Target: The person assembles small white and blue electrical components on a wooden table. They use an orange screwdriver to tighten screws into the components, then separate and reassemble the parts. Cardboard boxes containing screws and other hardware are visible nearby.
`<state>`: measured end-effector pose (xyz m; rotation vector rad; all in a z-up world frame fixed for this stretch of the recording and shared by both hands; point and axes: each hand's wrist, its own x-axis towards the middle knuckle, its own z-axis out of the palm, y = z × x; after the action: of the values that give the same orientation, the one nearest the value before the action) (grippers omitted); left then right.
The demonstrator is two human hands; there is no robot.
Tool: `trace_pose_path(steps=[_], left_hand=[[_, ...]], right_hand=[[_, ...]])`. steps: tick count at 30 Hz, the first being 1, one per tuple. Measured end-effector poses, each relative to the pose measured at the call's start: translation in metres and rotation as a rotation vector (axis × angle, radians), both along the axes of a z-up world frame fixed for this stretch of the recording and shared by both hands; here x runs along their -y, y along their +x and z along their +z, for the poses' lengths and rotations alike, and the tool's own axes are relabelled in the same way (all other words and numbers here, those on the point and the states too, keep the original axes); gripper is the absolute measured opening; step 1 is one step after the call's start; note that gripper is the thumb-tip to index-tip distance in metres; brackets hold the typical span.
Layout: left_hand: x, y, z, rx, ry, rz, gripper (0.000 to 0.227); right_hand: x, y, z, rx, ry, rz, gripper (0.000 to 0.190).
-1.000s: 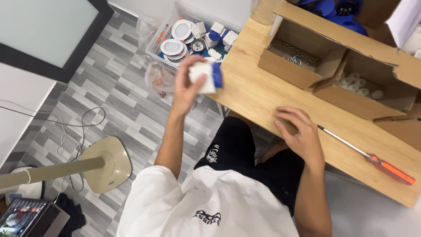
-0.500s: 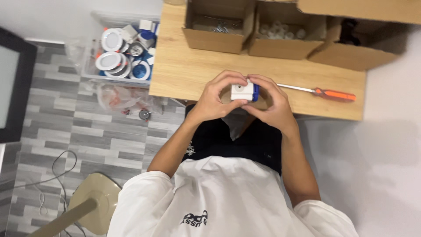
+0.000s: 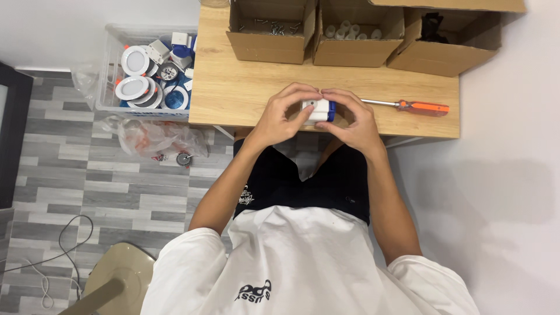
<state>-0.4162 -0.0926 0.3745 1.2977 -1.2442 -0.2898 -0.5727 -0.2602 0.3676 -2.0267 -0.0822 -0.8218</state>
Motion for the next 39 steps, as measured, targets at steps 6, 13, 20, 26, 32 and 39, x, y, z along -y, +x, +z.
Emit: trace_pose_path(steps=[6, 13, 20, 26, 32, 39], left_hand=[[-0.001, -0.001, -0.005, -0.112, 0.007, -0.001, 0.026], [0.0, -0.008, -0.008, -0.149, 0.046, 0.055, 0.022], [0.008, -0.013, -0.015, -0.236, 0.054, 0.112, 0.021], [0.006, -0.016, -0.004, -0.241, 0.086, 0.11, 0.045], [-0.001, -0.015, 0.0, -0.05, 0.098, 0.079, 0.051], [0.005, -0.018, -0.004, -0.241, 0.067, 0.112, 0.038]], right_hand=[[-0.004, -0.002, 0.001, 0.007, -0.006, -0.017, 0.056], [-0.004, -0.003, -0.002, 0.007, -0.011, -0.027, 0.056], [-0.003, -0.002, 0.0, 0.007, -0.006, -0.042, 0.057], [0.0, 0.0, 0.0, -0.011, -0.002, -0.039, 0.057], [-0.003, -0.002, -0.004, -0.044, 0.013, -0.066, 0.058], [-0.004, 0.002, 0.0, -0.074, 0.022, -0.098, 0.06]])
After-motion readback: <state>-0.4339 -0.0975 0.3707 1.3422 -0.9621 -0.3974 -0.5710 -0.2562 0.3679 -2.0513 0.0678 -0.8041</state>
